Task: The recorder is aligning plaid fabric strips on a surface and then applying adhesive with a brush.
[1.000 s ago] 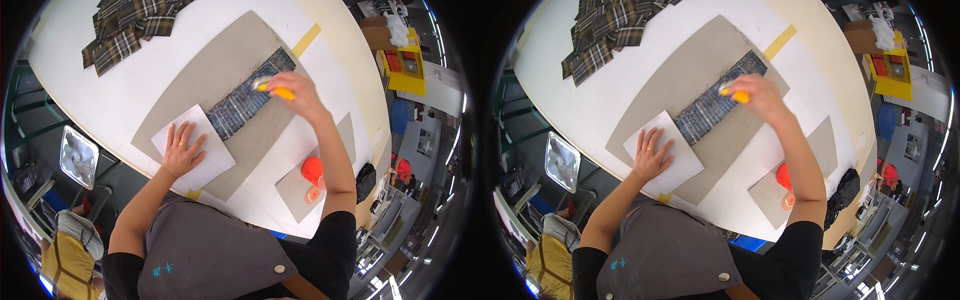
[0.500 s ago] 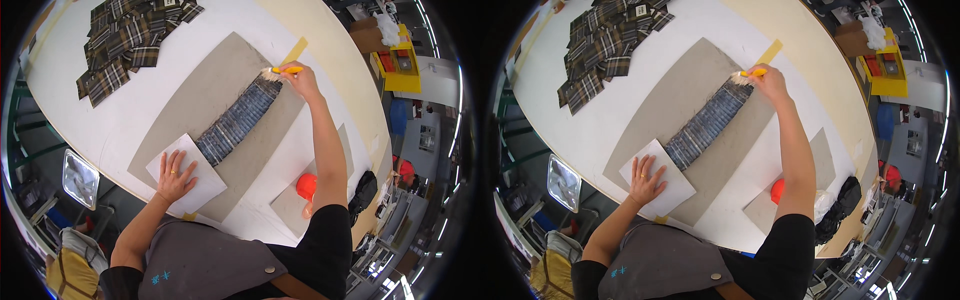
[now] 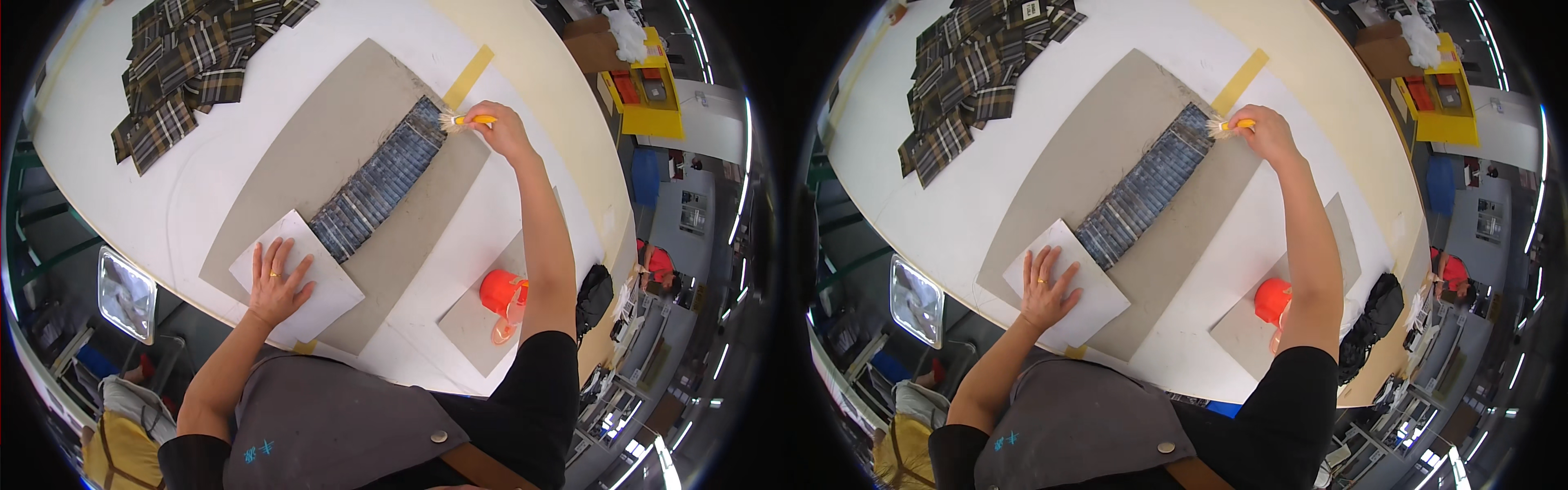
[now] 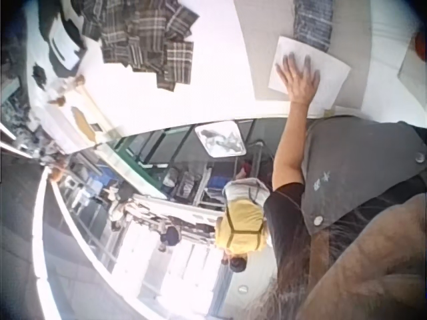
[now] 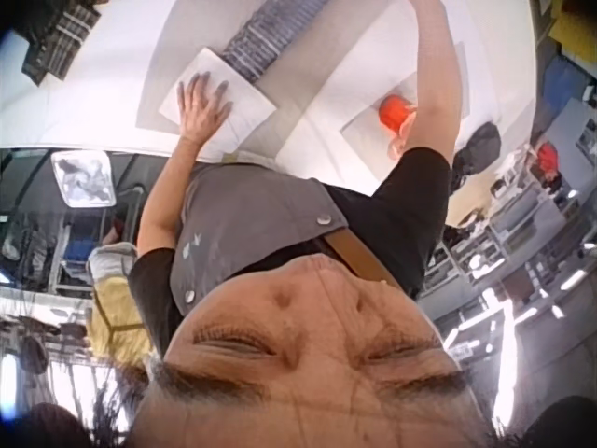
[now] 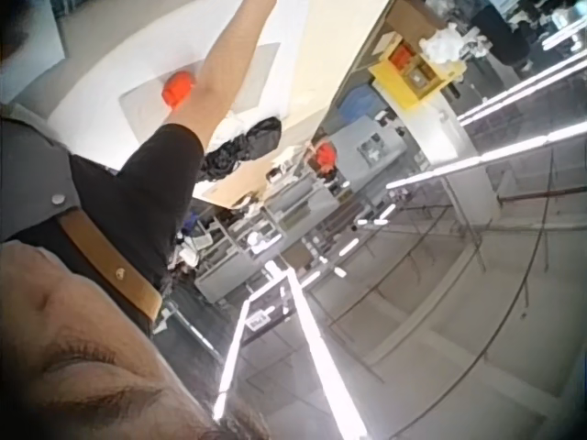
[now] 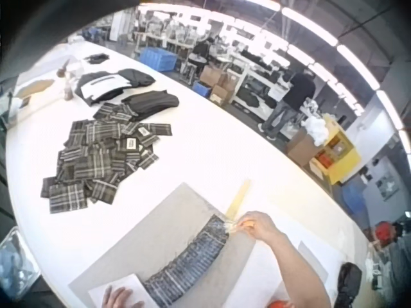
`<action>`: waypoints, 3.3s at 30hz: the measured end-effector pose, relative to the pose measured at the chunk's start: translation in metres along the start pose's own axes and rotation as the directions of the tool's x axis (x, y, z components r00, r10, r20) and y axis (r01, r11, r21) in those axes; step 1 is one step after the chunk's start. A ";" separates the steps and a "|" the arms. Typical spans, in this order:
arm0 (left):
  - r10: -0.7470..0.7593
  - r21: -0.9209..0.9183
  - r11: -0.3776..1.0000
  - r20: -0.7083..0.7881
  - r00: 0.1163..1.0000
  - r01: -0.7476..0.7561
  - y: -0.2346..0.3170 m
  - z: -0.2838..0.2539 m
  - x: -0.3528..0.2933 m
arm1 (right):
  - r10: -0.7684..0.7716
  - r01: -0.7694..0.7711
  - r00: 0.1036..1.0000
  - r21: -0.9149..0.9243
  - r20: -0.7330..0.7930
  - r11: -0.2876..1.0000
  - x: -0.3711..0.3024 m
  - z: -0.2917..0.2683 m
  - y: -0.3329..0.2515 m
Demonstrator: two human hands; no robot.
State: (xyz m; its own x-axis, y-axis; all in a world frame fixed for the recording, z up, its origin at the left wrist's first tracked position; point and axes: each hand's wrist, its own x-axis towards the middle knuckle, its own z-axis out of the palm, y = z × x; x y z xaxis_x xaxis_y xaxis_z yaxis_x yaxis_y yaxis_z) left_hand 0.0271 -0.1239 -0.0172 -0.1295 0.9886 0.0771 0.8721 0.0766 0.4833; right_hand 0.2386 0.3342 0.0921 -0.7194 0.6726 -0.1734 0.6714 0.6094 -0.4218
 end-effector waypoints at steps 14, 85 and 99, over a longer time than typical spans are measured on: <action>0.002 -0.011 1.000 -0.013 1.000 -0.002 0.000 0.001 -0.004 | -0.207 0.206 0.978 0.264 -0.024 0.942 0.001 0.021 -0.052; 0.030 -0.132 0.990 -0.105 0.994 -0.044 -0.008 0.006 -0.011 | -0.454 0.433 0.869 0.142 0.197 0.890 -0.161 0.104 -0.222; 0.058 -0.115 0.991 -0.134 0.989 -0.074 -0.008 0.010 -0.010 | -0.508 0.509 0.848 0.034 0.151 0.860 -0.148 0.105 -0.204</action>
State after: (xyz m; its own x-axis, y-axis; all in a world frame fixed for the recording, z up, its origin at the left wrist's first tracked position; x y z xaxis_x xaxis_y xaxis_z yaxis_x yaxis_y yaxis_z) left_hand 0.0263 -0.1336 -0.0300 -0.1408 0.9649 0.2215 0.8195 -0.0120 0.5730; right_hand 0.1896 0.0663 0.1105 -0.9779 0.1976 -0.0676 0.2055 0.8522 -0.4813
